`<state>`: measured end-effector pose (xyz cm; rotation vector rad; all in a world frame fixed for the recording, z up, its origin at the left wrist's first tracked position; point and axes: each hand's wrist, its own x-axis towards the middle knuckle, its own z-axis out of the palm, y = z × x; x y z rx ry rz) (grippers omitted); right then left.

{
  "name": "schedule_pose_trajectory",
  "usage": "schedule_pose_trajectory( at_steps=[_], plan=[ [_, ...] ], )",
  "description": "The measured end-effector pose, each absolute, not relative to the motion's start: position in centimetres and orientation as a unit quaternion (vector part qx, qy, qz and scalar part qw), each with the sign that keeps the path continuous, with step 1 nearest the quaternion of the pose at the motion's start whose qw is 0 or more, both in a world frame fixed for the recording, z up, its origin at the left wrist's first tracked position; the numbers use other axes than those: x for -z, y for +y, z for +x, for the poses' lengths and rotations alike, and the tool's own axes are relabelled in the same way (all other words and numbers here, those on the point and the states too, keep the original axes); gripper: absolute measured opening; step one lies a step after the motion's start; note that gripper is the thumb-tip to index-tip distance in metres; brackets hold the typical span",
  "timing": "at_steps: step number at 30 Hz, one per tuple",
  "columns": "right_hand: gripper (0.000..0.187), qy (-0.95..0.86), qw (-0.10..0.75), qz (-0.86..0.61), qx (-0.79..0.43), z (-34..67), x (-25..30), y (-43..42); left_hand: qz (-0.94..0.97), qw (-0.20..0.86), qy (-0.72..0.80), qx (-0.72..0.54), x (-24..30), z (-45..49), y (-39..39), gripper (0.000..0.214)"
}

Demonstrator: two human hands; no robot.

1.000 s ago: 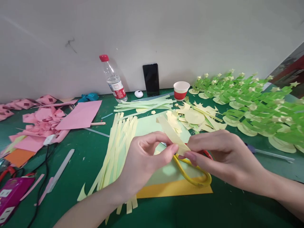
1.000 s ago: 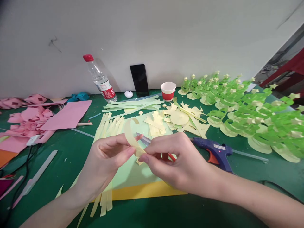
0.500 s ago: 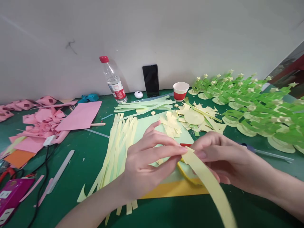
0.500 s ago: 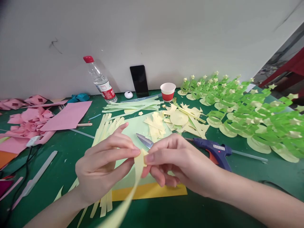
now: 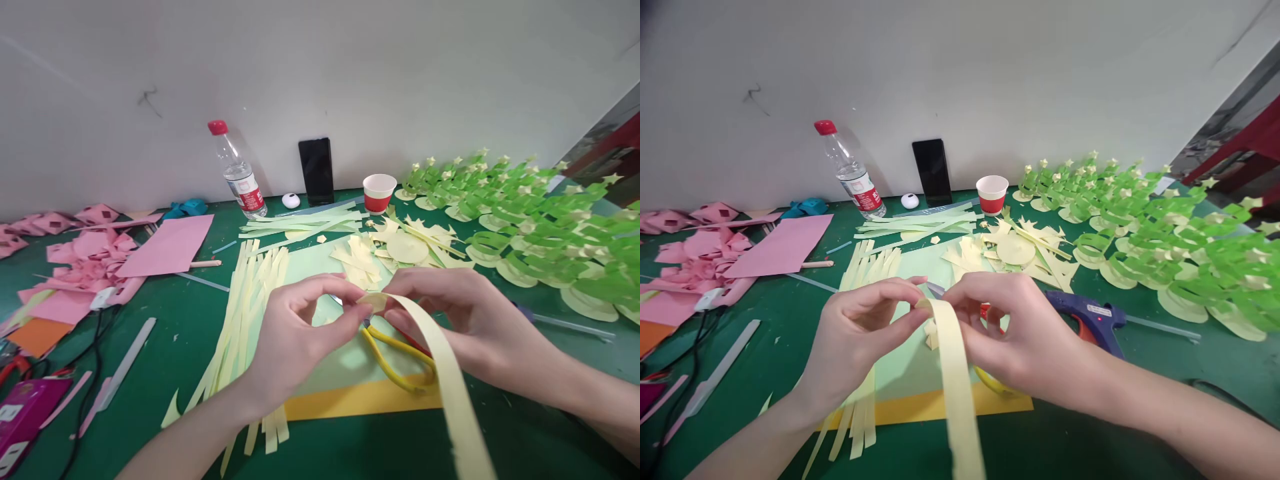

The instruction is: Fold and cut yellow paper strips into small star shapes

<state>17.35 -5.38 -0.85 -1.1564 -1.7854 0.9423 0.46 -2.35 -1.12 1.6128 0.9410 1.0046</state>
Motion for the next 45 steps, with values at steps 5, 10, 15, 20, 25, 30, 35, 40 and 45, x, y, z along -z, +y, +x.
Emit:
schedule_pose_trajectory(
  at_steps=[5, 10, 15, 20, 25, 30, 35, 40, 45],
  plan=[
    [0.025, -0.707, 0.375, -0.481, -0.358, 17.31, 0.85, -5.36, 0.651, 0.54, 0.402, -0.351, 0.79, 0.48, -2.45, 0.004],
    [0.022, -0.649, 0.396, -0.47, -0.448, 17.28, 0.75, -5.34, 0.737, 0.518, 0.367, -0.231, 0.87, 0.43, -2.53, 0.027],
    [0.023, -0.632, 0.384, -0.449, -0.5, 16.99, 0.73, -5.04, 0.742, 0.549, 0.323, -0.209, 1.04, 0.47, -2.85, 0.031],
    [0.021, -0.628, 0.402, -0.452, -0.489, 16.92, 1.04, -5.14, 0.755, 0.536, 0.309, -0.217, 1.02, 0.33, -2.76, 0.031],
    [0.015, -0.608, 0.415, -0.462, -0.494, 16.84, 0.97, -5.2, 0.766, 0.52, 0.305, -0.221, 1.0, 0.24, -2.73, 0.031],
    [0.017, -0.587, 0.42, -0.469, -0.509, 16.83, 0.81, -5.18, 0.815, 0.442, 0.293, -0.234, 1.4, 0.25, -2.68, 0.031],
    [0.016, -0.568, 0.405, -0.494, -0.519, 16.68, 0.86, -5.22, 0.829, 0.41, 0.275, -0.262, 1.6, 0.21, -2.41, 0.031],
    [0.015, -0.56, 0.403, -0.506, -0.518, 16.51, 0.76, -5.26, 0.848, 0.378, 0.277, -0.247, 1.43, 0.06, -2.4, 0.03],
    [0.017, -0.542, 0.423, -0.503, -0.524, 16.66, 0.74, -4.99, 0.863, 0.335, 0.281, -0.253, 1.58, 0.29, -2.52, 0.028]
  ],
)
